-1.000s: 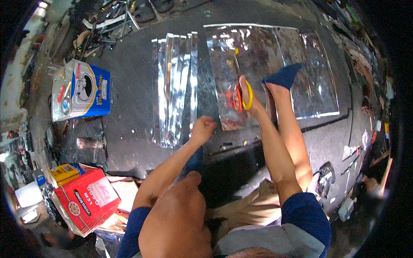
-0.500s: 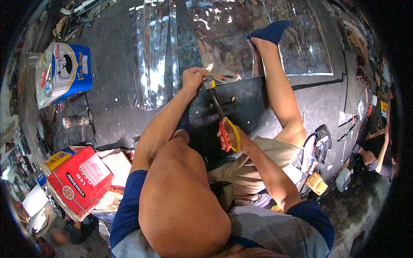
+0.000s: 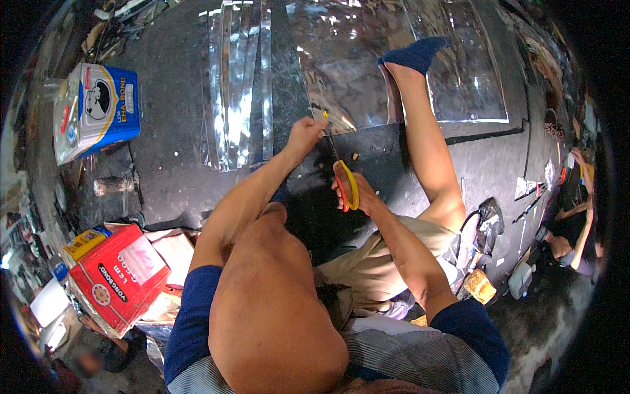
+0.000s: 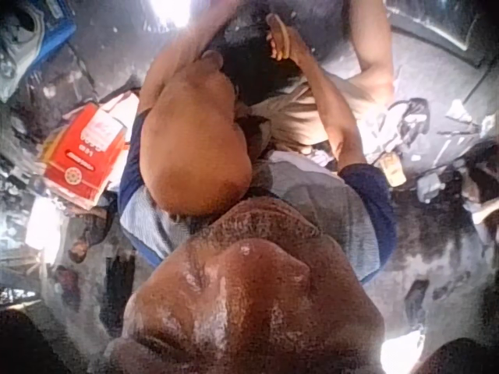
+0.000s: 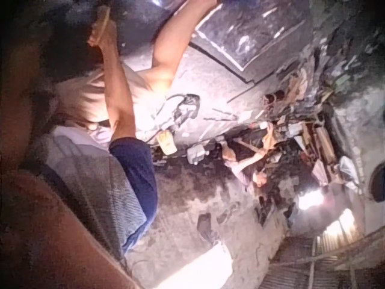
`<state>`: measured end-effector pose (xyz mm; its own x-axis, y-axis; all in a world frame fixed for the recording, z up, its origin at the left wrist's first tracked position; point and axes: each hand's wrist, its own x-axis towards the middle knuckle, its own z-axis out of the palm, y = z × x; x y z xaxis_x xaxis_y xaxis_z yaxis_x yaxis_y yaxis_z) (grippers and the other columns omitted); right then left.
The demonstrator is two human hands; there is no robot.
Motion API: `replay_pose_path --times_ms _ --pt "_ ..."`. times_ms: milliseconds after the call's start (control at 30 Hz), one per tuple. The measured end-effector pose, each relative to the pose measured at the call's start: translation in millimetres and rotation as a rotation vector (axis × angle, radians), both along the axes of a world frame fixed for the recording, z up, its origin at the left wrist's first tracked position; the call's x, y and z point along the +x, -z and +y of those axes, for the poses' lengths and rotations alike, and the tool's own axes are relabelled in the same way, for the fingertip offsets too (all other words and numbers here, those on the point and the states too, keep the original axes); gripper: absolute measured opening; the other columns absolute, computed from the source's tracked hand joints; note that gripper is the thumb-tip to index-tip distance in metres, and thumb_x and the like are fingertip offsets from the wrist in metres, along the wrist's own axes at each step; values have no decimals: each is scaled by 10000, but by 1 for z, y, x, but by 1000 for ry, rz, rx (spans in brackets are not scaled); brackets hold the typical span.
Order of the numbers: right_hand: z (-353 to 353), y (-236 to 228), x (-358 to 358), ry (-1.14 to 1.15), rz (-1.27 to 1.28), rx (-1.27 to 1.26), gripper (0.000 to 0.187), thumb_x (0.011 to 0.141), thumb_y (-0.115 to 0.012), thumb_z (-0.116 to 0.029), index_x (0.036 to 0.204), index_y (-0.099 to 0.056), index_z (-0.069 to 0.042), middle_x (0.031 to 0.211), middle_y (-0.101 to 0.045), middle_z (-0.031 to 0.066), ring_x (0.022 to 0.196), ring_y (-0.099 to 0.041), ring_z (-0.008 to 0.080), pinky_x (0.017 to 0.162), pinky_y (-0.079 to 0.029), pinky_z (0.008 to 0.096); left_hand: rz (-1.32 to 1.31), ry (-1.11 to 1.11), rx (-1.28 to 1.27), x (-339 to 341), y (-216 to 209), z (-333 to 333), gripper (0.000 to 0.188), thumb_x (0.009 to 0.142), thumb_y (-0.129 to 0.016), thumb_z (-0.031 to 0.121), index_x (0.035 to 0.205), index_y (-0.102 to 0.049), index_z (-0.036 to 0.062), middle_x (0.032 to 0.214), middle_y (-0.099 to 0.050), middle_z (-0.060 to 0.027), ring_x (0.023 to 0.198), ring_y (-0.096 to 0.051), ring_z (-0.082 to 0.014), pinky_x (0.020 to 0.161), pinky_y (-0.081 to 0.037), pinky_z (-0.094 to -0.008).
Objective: The person sits on the floor and uses yellow-handled scissors to cut a large transparent plastic sheet into long strips. The person repeatedly cuts along the sheet, separating narrow strips and placing them aside on the floor.
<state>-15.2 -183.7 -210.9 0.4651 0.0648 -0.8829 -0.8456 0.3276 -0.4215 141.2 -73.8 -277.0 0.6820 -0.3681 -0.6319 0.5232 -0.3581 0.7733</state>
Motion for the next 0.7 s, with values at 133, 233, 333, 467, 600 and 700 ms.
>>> replay_pose_path --times_ms 133,233,333,467,600,700 --pt "0 4 1 33 -27 38 584 788 -570 -607 748 -532 -26 511 -476 30 374 -524 171 343 -474 327 -33 14 -195 -13 16 4 257 867 -572 244 806 -594 -5 627 -562 -49 574 -521 -119 526 -409 -272" --pt "2 -5 6 -5 -54 -5 633 770 -513 -642 771 -532 -9 525 -466 34 389 -517 166 370 -485 322 -236 88 -86 -16 15 6 255 884 -529 231 855 -599 -12 646 -578 -77 586 -544 -142 548 -429 -301" --pt "3 -15 9 -76 -142 -36 880 659 -402 -849 777 -516 16 549 -442 43 425 -504 155 428 -498 313 -451 101 14 -20 9 5 251 890 -504 219 903 -598 -13 667 -593 -98 607 -557 -156 578 -442 -329" --pt "3 -14 7 -100 -177 -84 836 701 -409 -812 732 -512 17 505 -424 34 390 -487 156 385 -460 302 -337 80 -17 -20 -1 3 252 885 -511 226 913 -594 -11 683 -595 -95 631 -550 -155 599 -438 -338" --pt "0 -12 5 -120 -172 -140 794 753 -403 -769 691 -505 16 465 -405 25 354 -472 152 343 -413 288 -121 62 -84 -17 -25 -3 232 891 -509 217 871 -593 1 637 -542 -32 573 -493 -120 534 -394 -306" --pt "-2 -14 8 -2 -180 16 562 832 -536 -576 709 -558 -29 468 -469 18 340 -493 153 309 -420 292 -306 99 -21 -14 3 6 201 902 -501 194 846 -591 23 603 -476 33 514 -411 -72 470 -333 -264"
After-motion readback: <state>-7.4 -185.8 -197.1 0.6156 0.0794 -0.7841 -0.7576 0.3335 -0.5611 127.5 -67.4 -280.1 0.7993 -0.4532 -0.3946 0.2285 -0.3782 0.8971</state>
